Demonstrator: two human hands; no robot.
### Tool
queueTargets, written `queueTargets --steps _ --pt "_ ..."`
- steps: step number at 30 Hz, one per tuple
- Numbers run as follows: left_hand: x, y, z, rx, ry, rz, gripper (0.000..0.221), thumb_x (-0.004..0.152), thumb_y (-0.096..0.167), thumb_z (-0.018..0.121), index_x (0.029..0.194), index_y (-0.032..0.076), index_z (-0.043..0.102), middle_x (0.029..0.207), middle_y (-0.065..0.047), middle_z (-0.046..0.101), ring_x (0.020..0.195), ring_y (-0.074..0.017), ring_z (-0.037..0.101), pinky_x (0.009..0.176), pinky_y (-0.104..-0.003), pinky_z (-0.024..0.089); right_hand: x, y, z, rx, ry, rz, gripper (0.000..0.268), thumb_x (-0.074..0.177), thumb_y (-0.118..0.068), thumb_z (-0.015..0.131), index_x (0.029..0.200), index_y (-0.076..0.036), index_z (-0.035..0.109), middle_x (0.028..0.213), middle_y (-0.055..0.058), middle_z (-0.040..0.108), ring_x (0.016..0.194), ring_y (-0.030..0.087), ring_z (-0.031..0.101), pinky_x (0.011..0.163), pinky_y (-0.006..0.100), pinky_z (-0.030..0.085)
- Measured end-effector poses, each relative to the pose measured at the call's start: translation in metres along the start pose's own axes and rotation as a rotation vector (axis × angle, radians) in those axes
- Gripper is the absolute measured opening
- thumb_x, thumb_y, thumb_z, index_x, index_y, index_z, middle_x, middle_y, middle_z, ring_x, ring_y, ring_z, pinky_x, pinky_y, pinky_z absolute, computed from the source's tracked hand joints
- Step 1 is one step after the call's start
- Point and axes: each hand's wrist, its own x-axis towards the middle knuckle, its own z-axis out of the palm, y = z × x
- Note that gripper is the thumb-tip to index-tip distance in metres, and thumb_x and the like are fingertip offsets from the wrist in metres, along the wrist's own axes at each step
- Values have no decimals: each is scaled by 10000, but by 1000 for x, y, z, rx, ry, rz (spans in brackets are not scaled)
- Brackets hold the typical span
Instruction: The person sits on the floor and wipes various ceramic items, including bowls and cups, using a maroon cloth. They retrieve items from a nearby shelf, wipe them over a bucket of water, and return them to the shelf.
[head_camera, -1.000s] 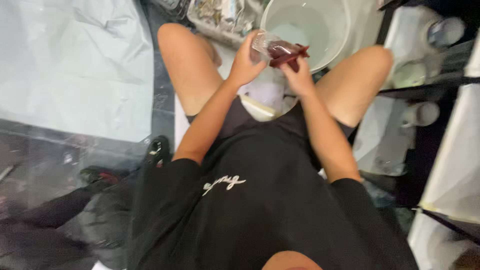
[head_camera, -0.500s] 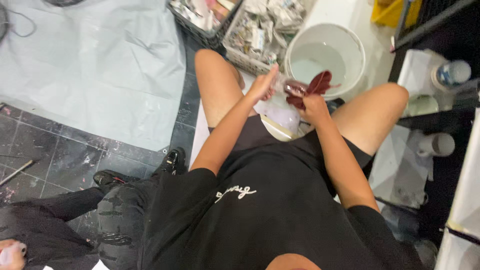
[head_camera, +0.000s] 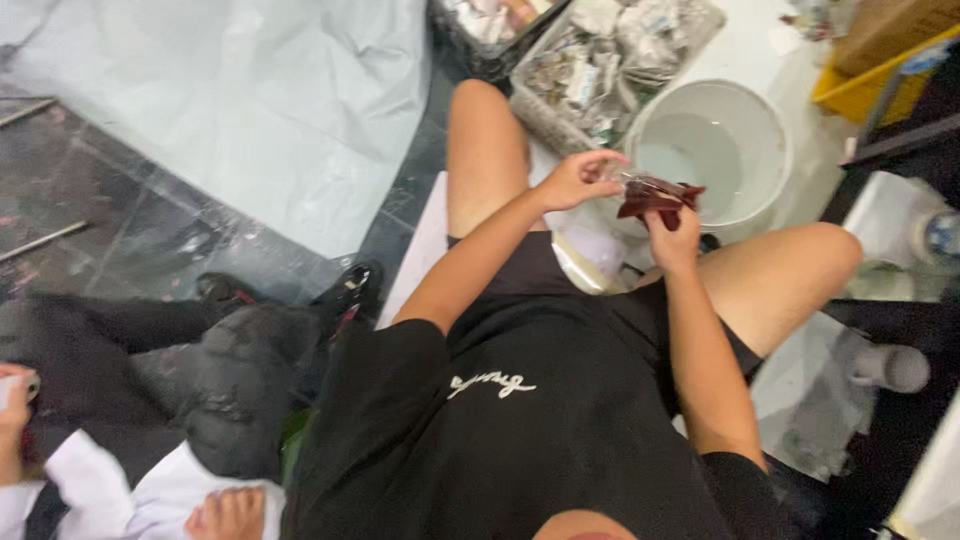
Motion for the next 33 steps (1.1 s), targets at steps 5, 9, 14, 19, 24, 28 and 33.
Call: queueTargets --steps 5,9,14,19,24,28,33 --pt "-3 -5 9 35 -27 34 530 894 96 836 1344 -18 581 1064 -18 703 932 -87 643 827 -292 559 -7 -9 -13 84 81 87 202 984 -71 757 1177 -11 734 1114 79 752 1011 159 688 933 309 552" --pt "11 9 20 8 -95 -372 588 909 390 695 1335 34 501 873 -48 731 705 -132 698 624 -274 569 1 -35 -22 -217 72 -197 333 875 5 807 1194 -15 715 1168 138 743 1079 285 712 972 371 554" --pt "45 14 19 210 102 -679 782 905 754 476 1006 22 733 628 -79 652 509 -159 661 450 -263 509 25 -35 -38 -361 -110 -459 517 753 50 809 1252 -27 696 1283 211 708 1205 389 686 1044 431 544" --pt "51 -17 12 -11 108 -686 737 883 767 576 969 46 701 682 -80 677 560 -141 681 483 -257 514 25 3 -41 -441 -62 -382 564 644 -45 888 1182 -55 720 1101 176 711 1068 396 680 1014 466 535" --pt "54 -51 4 67 129 -499 547 978 588 602 1069 59 705 757 -30 690 617 -115 652 534 -248 503 22 22 -38 -346 58 -193 472 799 -66 908 1190 27 660 1064 222 692 1009 407 674 868 430 547" --pt "55 -48 1 61 82 -392 398 1028 430 652 1102 41 703 933 -26 730 815 -104 700 701 -250 553 22 16 -40 -148 67 -104 358 887 -32 826 1214 24 690 1070 155 737 1000 282 715 900 378 556" --pt "47 -15 3 109 -41 18 214 1128 186 784 1151 15 658 1023 -27 671 962 -122 650 852 -285 550 27 20 -30 126 102 66 214 1025 -147 745 1133 31 699 1085 77 742 998 155 696 899 325 562"
